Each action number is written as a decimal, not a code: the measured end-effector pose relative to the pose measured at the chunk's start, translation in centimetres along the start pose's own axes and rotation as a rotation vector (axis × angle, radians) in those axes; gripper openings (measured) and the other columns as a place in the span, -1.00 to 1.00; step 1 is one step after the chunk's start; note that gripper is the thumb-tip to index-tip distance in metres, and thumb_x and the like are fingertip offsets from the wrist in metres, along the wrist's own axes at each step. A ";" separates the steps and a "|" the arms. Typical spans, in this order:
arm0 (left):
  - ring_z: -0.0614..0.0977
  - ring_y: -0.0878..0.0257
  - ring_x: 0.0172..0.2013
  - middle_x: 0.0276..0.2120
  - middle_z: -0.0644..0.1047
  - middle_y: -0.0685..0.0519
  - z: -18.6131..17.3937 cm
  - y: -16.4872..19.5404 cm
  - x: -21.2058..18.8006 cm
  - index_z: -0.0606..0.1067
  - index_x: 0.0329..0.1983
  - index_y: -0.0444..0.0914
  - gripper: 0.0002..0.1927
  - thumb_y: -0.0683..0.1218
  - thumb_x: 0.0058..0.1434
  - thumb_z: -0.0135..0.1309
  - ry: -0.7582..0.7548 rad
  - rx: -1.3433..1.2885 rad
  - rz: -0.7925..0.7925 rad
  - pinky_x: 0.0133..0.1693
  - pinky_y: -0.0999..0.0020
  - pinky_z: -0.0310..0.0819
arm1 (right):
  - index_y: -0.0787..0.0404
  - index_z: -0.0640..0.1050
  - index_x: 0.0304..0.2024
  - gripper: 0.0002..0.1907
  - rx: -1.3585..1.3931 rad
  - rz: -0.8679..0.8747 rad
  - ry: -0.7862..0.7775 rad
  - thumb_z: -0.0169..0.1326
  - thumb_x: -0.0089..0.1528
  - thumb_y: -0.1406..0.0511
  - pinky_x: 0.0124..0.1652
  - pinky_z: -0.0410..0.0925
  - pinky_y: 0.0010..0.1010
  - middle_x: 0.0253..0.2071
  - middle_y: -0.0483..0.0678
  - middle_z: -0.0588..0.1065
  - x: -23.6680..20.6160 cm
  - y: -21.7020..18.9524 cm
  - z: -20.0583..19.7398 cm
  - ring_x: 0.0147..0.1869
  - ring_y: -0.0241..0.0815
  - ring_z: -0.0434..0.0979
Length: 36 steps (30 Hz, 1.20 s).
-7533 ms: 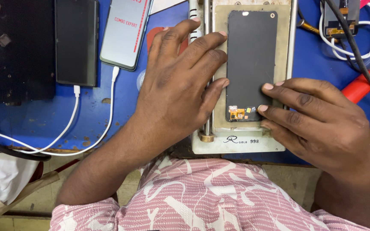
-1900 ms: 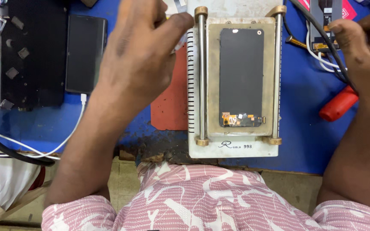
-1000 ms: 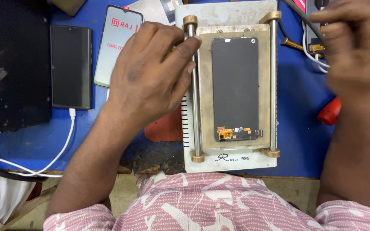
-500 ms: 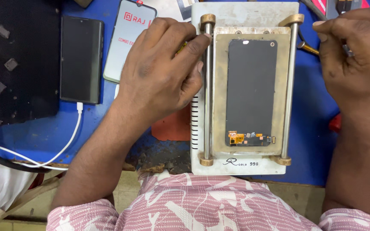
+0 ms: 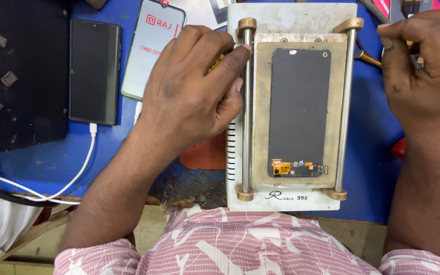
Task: The person works on a smartphone screen assembly clamped in a metal jig. They use a metal spatula to press along the screen edges and a hot air gun to apply heat, likely to separate or bond the display. The person briefly removes the screen, inspects it, and repositions it in the jig.
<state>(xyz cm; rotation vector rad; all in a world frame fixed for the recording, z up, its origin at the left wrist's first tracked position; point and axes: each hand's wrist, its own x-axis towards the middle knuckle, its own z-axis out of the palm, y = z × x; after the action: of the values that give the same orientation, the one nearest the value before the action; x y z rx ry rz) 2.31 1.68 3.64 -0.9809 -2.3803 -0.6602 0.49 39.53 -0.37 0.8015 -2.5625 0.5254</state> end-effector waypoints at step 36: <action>0.50 0.02 0.01 -0.03 0.44 -0.11 -0.3 0.5 0.2 0.53 0.06 -0.39 -0.62 -0.25 0.15 0.19 -0.020 -0.020 -0.052 0.03 0.13 0.49 | 0.36 0.51 0.04 -0.85 -0.014 0.038 0.002 0.06 0.44 0.58 -0.11 0.34 -0.55 -0.02 0.03 0.40 -0.2 -0.6 -0.1 -0.07 -0.21 0.47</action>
<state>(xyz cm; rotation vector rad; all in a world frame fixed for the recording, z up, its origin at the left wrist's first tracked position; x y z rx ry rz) 2.59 1.91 4.08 -0.9405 -2.4286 -0.6980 1.00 39.24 -0.23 0.7486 -2.5811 0.5186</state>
